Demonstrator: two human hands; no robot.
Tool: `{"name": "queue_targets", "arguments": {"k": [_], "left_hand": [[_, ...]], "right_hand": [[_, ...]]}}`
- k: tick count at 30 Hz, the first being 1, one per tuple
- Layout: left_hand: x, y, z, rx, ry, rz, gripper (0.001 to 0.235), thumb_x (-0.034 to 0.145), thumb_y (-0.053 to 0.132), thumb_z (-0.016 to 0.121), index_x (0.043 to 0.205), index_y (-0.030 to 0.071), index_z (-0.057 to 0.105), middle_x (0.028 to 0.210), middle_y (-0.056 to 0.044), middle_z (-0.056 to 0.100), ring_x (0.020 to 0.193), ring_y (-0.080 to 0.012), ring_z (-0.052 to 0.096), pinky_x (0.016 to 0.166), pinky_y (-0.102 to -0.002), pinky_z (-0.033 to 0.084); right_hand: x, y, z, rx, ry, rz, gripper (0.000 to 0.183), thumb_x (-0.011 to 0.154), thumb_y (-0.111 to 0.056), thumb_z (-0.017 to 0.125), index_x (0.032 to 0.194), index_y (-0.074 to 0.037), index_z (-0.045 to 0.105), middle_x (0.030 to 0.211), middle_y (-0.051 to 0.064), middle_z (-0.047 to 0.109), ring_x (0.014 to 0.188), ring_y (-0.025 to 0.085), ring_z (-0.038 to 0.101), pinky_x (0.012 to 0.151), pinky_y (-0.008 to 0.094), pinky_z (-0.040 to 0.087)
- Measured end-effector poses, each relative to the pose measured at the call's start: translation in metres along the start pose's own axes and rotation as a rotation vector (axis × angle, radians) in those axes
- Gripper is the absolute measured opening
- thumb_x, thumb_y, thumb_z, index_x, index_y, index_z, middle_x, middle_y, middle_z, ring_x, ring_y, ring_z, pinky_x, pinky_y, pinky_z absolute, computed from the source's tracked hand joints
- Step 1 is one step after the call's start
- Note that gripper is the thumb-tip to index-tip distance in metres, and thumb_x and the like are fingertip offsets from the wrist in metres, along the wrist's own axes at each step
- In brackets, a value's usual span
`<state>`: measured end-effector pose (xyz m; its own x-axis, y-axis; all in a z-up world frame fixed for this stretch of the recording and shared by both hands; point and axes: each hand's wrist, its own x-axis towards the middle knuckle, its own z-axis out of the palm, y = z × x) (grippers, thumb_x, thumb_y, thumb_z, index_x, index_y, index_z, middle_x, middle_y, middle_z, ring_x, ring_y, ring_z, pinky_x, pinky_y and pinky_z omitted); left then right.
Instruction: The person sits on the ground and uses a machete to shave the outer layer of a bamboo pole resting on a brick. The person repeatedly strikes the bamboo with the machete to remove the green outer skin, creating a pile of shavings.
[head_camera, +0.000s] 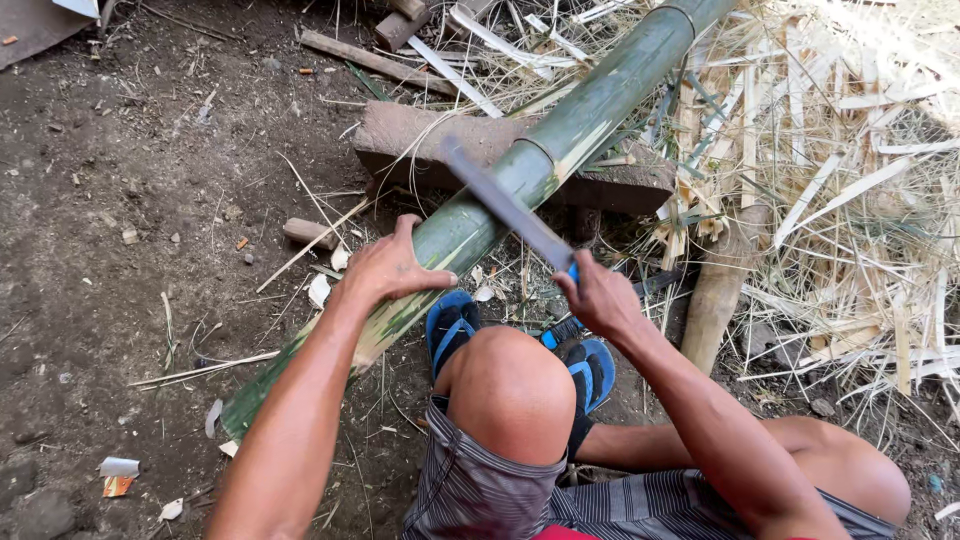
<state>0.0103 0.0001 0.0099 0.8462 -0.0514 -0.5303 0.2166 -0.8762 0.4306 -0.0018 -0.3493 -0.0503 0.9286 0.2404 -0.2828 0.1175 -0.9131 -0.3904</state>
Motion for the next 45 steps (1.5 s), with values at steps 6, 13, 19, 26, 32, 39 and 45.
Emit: {"name": "queue_targets", "arguments": {"k": [6,13,19,26,32,39,45], "left_hand": [[-0.001,0.01,-0.005,-0.002,-0.045,-0.052,0.111,0.055,0.065,0.081,0.149,0.018,0.043,0.126,-0.018,0.069,0.114,-0.0369,0.069,0.098,-0.051,0.053],[-0.003,0.009,-0.006,-0.083,-0.084,-0.105,0.115,0.056,0.064,0.083,0.153,0.021,0.038,0.124,-0.019,0.071,0.11,-0.0362,0.073,0.097,-0.05,0.055],[-0.007,0.006,-0.005,-0.058,-0.025,-0.059,0.108,0.057,0.063,0.084,0.148,0.02,0.045,0.127,-0.02,0.068,0.113,-0.0363,0.069,0.098,-0.049,0.053],[-0.011,0.012,0.0,0.07,0.05,-0.024,0.118,0.06,0.066,0.084,0.152,0.01,0.036,0.133,-0.025,0.062,0.119,-0.0416,0.063,0.101,-0.051,0.05],[-0.013,0.02,-0.009,0.073,0.009,-0.066,0.116,0.061,0.064,0.08,0.155,0.014,0.035,0.134,-0.022,0.063,0.12,-0.0403,0.064,0.102,-0.052,0.051],[-0.018,0.021,-0.003,0.082,0.03,-0.052,0.113,0.061,0.067,0.081,0.151,0.014,0.038,0.132,-0.022,0.063,0.118,-0.0416,0.065,0.1,-0.052,0.053],[-0.014,0.026,0.004,0.142,0.03,-0.037,0.12,0.065,0.068,0.079,0.156,0.009,0.03,0.128,-0.026,0.062,0.112,-0.0427,0.068,0.095,-0.052,0.055]], "right_hand": [[0.026,0.021,-0.003,0.107,0.266,0.208,0.048,0.108,-0.051,0.044,0.111,-0.004,0.055,0.082,0.031,0.068,0.082,0.051,0.068,0.072,0.059,0.054],[0.027,0.044,0.009,-0.068,0.021,-0.041,0.049,0.097,-0.049,0.05,0.111,-0.002,0.053,0.083,0.029,0.07,0.077,0.05,0.069,0.07,0.059,0.054],[0.036,0.034,0.009,0.129,0.376,0.186,0.044,0.112,-0.048,0.046,0.106,-0.006,0.058,0.086,0.029,0.07,0.082,0.051,0.067,0.072,0.06,0.052],[0.006,0.013,-0.02,-0.137,-0.167,0.04,0.053,0.092,-0.059,0.048,0.108,-0.008,0.05,0.076,0.02,0.07,0.069,0.043,0.072,0.063,0.055,0.056],[0.015,0.029,-0.019,-0.074,0.085,0.078,0.048,0.106,-0.053,0.045,0.107,-0.006,0.05,0.081,0.027,0.07,0.077,0.047,0.069,0.07,0.057,0.053],[0.045,0.081,-0.019,0.191,0.329,0.423,0.064,0.111,-0.059,0.042,0.099,0.001,0.063,0.089,0.028,0.07,0.083,0.046,0.07,0.074,0.057,0.053],[0.023,0.043,-0.031,-0.04,0.044,0.247,0.054,0.104,-0.056,0.043,0.119,-0.005,0.055,0.083,0.028,0.071,0.075,0.047,0.07,0.07,0.058,0.055]]}}
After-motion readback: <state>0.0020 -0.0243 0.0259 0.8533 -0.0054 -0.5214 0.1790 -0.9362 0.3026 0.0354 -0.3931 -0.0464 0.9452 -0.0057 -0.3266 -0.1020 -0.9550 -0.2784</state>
